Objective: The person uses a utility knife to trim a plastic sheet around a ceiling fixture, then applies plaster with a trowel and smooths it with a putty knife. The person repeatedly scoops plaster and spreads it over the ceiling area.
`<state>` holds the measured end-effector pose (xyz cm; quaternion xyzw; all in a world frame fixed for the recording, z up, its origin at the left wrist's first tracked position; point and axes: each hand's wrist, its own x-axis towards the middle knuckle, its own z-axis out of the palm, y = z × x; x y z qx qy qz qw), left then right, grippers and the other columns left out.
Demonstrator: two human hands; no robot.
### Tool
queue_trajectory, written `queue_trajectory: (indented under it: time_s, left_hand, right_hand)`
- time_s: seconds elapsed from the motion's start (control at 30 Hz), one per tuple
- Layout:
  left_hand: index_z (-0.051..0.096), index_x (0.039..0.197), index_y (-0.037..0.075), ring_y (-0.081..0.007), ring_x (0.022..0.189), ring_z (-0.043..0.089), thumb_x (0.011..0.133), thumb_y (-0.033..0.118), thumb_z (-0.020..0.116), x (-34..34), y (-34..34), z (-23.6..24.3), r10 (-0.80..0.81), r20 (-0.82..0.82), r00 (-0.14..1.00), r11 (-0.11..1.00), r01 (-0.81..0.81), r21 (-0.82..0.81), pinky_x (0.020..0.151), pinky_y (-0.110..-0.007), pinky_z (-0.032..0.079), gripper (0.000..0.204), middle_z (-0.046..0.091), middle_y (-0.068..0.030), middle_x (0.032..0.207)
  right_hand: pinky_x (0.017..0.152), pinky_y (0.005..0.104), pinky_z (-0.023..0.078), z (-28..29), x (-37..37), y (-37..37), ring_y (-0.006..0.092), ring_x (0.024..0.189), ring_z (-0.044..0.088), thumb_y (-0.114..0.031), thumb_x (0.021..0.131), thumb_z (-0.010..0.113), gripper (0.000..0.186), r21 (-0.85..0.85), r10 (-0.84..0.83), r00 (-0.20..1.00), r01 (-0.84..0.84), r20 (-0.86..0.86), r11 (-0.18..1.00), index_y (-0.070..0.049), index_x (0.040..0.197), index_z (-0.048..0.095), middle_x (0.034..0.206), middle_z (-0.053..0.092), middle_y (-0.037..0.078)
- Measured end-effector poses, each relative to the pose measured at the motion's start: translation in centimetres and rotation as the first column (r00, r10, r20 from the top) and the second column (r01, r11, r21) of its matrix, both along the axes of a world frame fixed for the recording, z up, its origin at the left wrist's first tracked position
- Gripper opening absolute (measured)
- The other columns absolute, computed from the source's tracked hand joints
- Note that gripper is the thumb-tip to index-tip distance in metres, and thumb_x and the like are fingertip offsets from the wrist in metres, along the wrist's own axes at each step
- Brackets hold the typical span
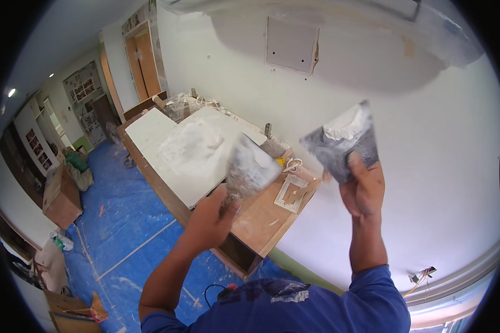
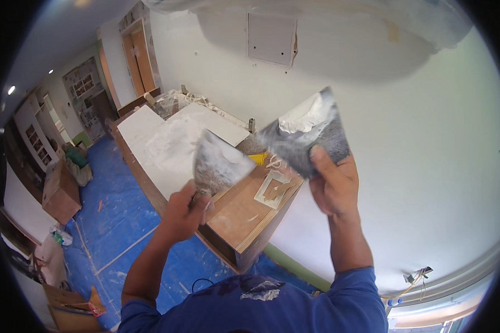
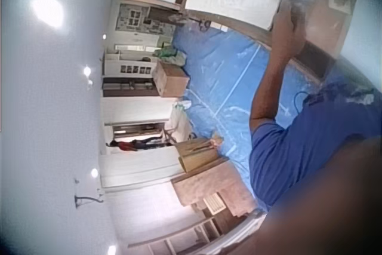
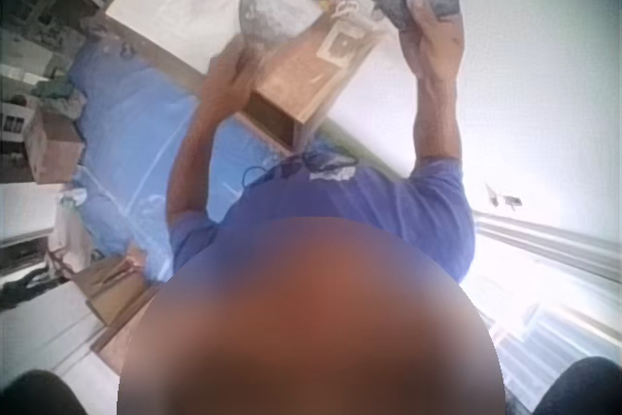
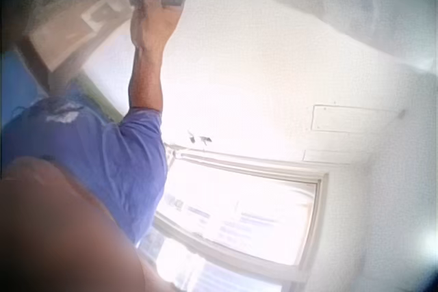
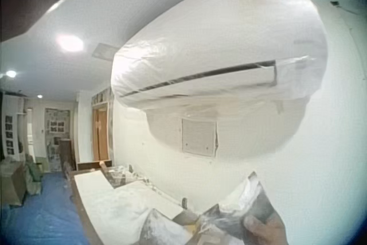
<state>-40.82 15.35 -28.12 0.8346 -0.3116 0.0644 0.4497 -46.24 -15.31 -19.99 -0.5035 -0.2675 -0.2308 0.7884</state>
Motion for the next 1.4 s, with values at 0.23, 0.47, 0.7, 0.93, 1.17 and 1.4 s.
queue_trajectory:
  time_s: [0.23, 0.47, 0.7, 0.93, 1.17, 1.4]
  left_hand:
    - [0.053, 0.134, -0.004, -0.0127, 0.047, 0.053, 0.107, 0.011, 0.05, -2.2, -0.6, 4.2, -0.687, -0.475, 0.55, 0.633, 0.132, -0.763, 0.044, -0.025, 0.045, 0.031, 0.065, -0.011, 0.078]
    - [0.055, 0.133, -0.004, -0.0155, 0.061, 0.061, 0.106, 0.01, 0.053, -2.5, 0.4, 3.6, -0.383, -0.253, 0.889, 0.795, 0.178, -0.58, 0.05, -0.03, 0.049, 0.031, 0.067, -0.0153, 0.083]
    - [0.056, 0.136, -0.003, -0.035, 0.072, 0.067, 0.099, 0.012, 0.062, 0.1, -2.2, 1.3, 0.09, 0.537, 0.839, 0.996, -0.073, -0.052, 0.064, -0.042, 0.056, 0.04, 0.064, -0.0194, 0.094]
    - [0.058, 0.133, -0.005, -0.0409, 0.079, 0.068, 0.099, 0.011, 0.062, 1.6, 1.4, -2.2, 0.299, 0.47, 0.831, 0.953, -0.237, -0.186, 0.066, -0.048, 0.056, 0.038, 0.067, -0.023, 0.099]
    - [0.061, 0.118, -0.009, -0.0439, 0.084, 0.068, 0.099, 0.001, 0.06, 0.6, 3.1, -4.3, 0.363, 0.136, 0.922, 0.859, -0.275, -0.432, 0.074, -0.043, 0.054, 0.021, 0.066, -0.0267, 0.099]
    - [0.061, 0.112, -0.01, -0.0409, 0.084, 0.069, 0.1, -0.001, 0.057, 0.9, 3.4, -4.4, 0.381, -0.006, 0.924, 0.768, -0.321, -0.554, 0.074, -0.041, 0.053, 0.015, 0.067, -0.0258, 0.098]
  right_hand:
    - [0.103, 0.0399, 0.052, -0.2, 2.5, 0.3, 0.0354, 0.124, 0.064, 0.01, 0.087, 0.061, 0.057, -0.704, -0.158, 0.812, 0.57, 0.562, 0.423, -0.009, 0.14, 0.059, 0.137, 0.063, 0.018]
    - [0.097, 0.0423, 0.057, -1.8, 3.2, -0.5, 0.0325, 0.114, 0.068, 0.001, 0.096, 0.051, 0.04, -0.862, -0.438, 0.882, 0.351, 0.174, 0.365, -0.002, 0.134, 0.059, 0.129, 0.066, 0.02]
    - [0.06, 0.0405, 0.061, -1.2, 1.6, 3.8, 0.0276, 0.07, 0.071, -0.018, 0.1, 0.05, 0.038, 0.258, 0.389, 0.73, -0.292, -0.562, 0.921, 0.013, 0.12, 0.056, 0.091, 0.069, 0.024]
    - [0.071, 0.0376, 0.058, 8.4, 6.3, 1.1, 0.0283, 0.084, 0.072, -0.016, 0.101, 0.057, 0.036, -0.537, -0.29, 0.943, 0.161, -0.164, 0.828, 0.009, 0.127, 0.058, 0.11, 0.071, 0.02]
    - [0.083, 0.0428, 0.059, 16.3, 14.1, -0.2, 0.0333, 0.104, 0.068, -0.001, 0.092, 0.055, 0.027, -0.256, -0.04, 0.345, 0.61, 0.938, -0.75, 0.001, 0.117, 0.066, 0.114, 0.07, 0.018]
    - [0.081, 0.0395, 0.06, 13.6, 19.6, -1.2, 0.0308, 0.109, 0.065, -0.007, 0.088, 0.06, 0.021, 0.113, 0.244, 0.274, 0.421, 0.93, -0.9, 0.004, 0.104, 0.067, 0.107, 0.067, 0.017]
